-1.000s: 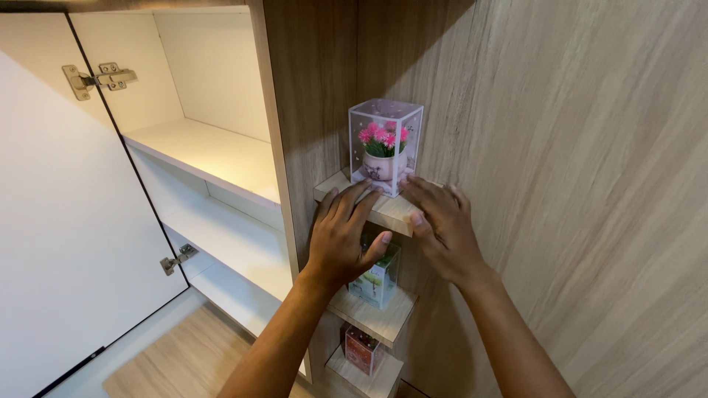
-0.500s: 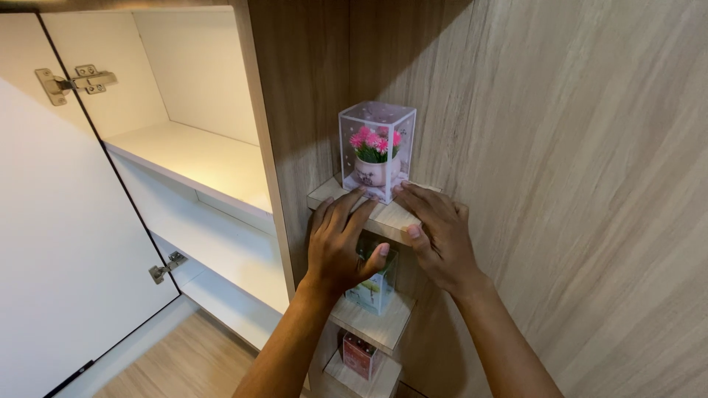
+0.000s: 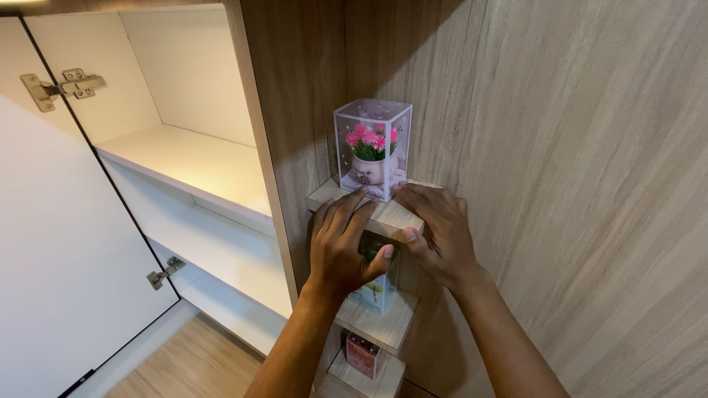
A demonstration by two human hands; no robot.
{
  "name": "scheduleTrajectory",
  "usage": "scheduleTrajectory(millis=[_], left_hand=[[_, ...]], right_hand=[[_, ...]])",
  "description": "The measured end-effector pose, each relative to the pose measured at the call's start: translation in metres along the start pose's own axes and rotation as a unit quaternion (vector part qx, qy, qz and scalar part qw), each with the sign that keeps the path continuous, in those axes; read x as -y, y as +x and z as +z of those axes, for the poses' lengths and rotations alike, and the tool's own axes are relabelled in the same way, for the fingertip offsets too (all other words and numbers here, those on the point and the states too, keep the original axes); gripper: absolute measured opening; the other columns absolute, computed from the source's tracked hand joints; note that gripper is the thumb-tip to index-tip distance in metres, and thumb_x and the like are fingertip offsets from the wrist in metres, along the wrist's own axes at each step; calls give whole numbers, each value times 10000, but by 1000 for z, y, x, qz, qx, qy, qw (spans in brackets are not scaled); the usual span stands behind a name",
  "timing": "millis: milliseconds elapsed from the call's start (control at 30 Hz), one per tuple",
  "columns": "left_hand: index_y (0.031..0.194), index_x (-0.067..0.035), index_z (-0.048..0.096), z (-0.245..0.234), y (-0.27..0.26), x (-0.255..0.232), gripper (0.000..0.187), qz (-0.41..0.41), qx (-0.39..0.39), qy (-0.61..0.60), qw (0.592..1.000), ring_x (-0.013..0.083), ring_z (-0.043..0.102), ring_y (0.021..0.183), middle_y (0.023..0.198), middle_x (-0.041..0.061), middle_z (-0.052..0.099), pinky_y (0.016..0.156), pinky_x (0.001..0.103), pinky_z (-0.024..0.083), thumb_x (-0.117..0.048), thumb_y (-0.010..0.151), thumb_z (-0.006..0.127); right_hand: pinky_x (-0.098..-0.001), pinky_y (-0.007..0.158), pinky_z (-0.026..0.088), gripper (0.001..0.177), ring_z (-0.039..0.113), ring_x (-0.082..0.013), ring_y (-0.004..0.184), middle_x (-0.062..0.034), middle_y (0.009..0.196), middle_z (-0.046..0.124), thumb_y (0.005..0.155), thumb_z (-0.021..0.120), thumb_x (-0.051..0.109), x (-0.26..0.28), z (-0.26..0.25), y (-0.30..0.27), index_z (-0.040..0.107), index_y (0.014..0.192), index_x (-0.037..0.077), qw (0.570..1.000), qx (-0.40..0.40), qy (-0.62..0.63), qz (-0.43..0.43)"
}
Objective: Moving boxed items to shelves, wiping a desk with a cloth, and folding and storing a t-shirt in a closet.
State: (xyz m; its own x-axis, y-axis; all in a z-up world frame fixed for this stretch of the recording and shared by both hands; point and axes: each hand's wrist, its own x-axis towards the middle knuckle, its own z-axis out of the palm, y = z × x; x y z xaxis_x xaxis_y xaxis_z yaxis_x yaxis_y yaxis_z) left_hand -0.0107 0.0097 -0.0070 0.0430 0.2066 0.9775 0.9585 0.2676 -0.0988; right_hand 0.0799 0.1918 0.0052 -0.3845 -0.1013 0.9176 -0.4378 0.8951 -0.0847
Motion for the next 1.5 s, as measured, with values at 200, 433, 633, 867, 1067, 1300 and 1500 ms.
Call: scheduleTrajectory(millis=[200, 433, 633, 867, 1067, 1300, 1500], left_hand=[[1281, -17, 680, -2, 1, -1, 665, 3, -2, 6, 1000, 375, 644, 1192, 1375, 185, 639, 1106, 502, 461, -575, 929, 592], [1263, -23, 680, -3, 6, -3, 640, 10, -5, 4, 1000, 374, 645, 1188, 1362, 193, 644, 1080, 497, 465, -565, 932, 596], [1247, -10, 677, -4, 4, -2, 636, 7, 10, 7, 1000, 369, 641, 1182, 1356, 190, 649, 1070, 494, 469, -564, 938, 626], [1238, -17, 678, -3, 4, -1, 626, 5, 6, 19, 1000, 360, 633, 1195, 1337, 181, 648, 1077, 495, 462, -553, 918, 634], [1249, -11, 677, -2, 4, 0, 622, 5, 12, 18, 1000, 363, 636, 1199, 1353, 190, 641, 1087, 496, 460, -534, 914, 647], [1228, -17, 681, -4, 4, -3, 591, 0, 8, 24, 1000, 362, 641, 1178, 1345, 193, 651, 1088, 493, 473, -510, 905, 658], [1230, -8, 674, -2, 3, 0, 598, 11, 7, 35, 999, 376, 633, 1201, 1334, 195, 649, 1091, 498, 469, -511, 908, 650]], right_hand=[[-402, 1015, 337, 681, 562, -261, 1215, -104, 1383, 664, 1017, 382, 612, 4, -2, 3, 660, 1378, 106, 1000, 8, -5, 4], [-404, 1012, 350, 654, 575, -245, 1182, -73, 1362, 675, 1002, 389, 598, 0, 4, 3, 683, 1347, 127, 1000, -21, 4, 9], [-407, 1014, 368, 616, 567, -274, 1184, -103, 1389, 663, 993, 478, 564, -1, -2, 6, 671, 1370, 117, 1000, -5, 1, -22], [-391, 971, 379, 649, 563, -261, 1107, -83, 1401, 670, 939, 520, 579, -5, -1, 8, 670, 1377, 124, 1000, -5, 14, -22], [-398, 951, 390, 650, 561, -266, 1097, -97, 1413, 658, 926, 546, 578, -12, -2, 6, 674, 1367, 119, 999, 8, -3, -34], [-410, 931, 402, 674, 550, -276, 1020, -89, 1405, 664, 904, 542, 598, -7, -6, 12, 686, 1360, 123, 999, 22, -14, -38], [-413, 962, 412, 663, 574, -277, 1027, -97, 1408, 668, 953, 493, 618, -16, -1, 13, 689, 1348, 123, 998, -8, 14, -66]])
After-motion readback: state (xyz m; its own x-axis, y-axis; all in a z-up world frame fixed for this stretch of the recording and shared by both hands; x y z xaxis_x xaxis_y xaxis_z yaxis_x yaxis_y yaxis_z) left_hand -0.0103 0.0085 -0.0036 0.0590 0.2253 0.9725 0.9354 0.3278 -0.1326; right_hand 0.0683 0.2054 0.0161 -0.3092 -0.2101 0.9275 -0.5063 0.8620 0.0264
